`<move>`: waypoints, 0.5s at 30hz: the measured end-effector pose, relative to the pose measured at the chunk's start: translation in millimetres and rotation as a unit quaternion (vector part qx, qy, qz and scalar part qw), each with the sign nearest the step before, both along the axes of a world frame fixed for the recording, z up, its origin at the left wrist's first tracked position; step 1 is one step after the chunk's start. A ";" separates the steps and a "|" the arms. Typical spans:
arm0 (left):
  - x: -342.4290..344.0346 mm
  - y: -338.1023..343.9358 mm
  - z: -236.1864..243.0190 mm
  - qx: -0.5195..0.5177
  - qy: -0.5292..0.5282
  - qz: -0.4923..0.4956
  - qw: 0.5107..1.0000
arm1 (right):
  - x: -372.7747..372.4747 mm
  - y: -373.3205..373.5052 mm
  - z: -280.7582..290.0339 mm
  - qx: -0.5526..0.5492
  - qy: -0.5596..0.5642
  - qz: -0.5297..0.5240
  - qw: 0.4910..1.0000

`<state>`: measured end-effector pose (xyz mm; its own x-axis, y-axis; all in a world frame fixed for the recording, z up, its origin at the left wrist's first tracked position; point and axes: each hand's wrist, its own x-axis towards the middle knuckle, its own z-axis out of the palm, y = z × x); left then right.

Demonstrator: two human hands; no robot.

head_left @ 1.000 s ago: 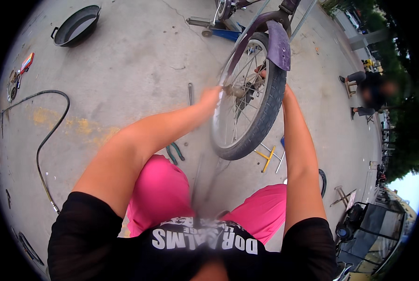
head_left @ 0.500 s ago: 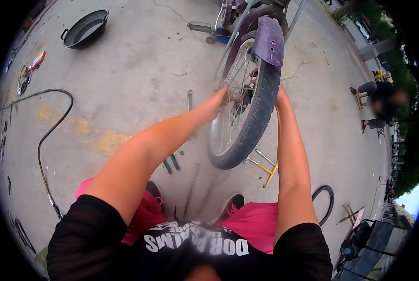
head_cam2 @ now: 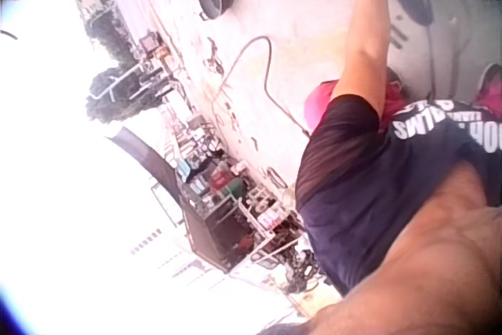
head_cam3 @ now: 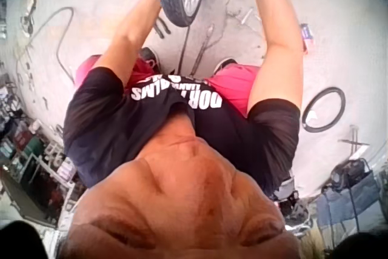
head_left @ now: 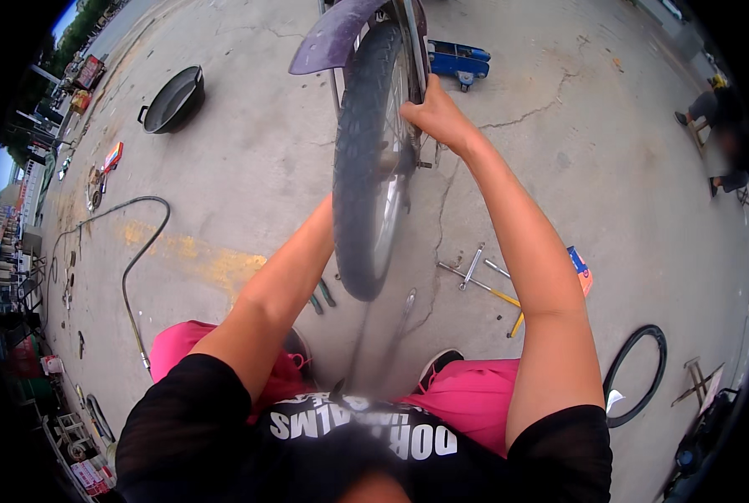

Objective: The person installs a new inner tube into a bicycle wheel, inflates it using a hose, and then mounts the wheel onto a bicycle frame. They secure the wheel by tightening the axle nuts with a wrench.

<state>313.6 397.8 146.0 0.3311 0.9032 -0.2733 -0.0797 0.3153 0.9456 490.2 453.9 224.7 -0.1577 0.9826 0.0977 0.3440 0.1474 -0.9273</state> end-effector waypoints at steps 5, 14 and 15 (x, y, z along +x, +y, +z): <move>-17.6 10.7 -42.4 -0.054 -0.112 0.059 0.990 | -2.3 3.5 5.3 0.001 -0.042 0.009 0.999; -3.5 3.2 -32.1 -0.052 -0.136 0.043 0.988 | 0.6 4.7 6.5 -0.060 -0.006 0.026 0.998; -3.7 2.5 -32.7 -0.053 -0.139 0.043 0.988 | -0.4 4.1 6.5 -0.050 -0.014 0.020 0.998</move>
<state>309.9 400.3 113.4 0.3309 0.9020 -0.2774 -0.3625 0.3929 0.8451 489.8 458.0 231.1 -0.1975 0.9803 -0.0061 0.3651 0.0678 -0.9285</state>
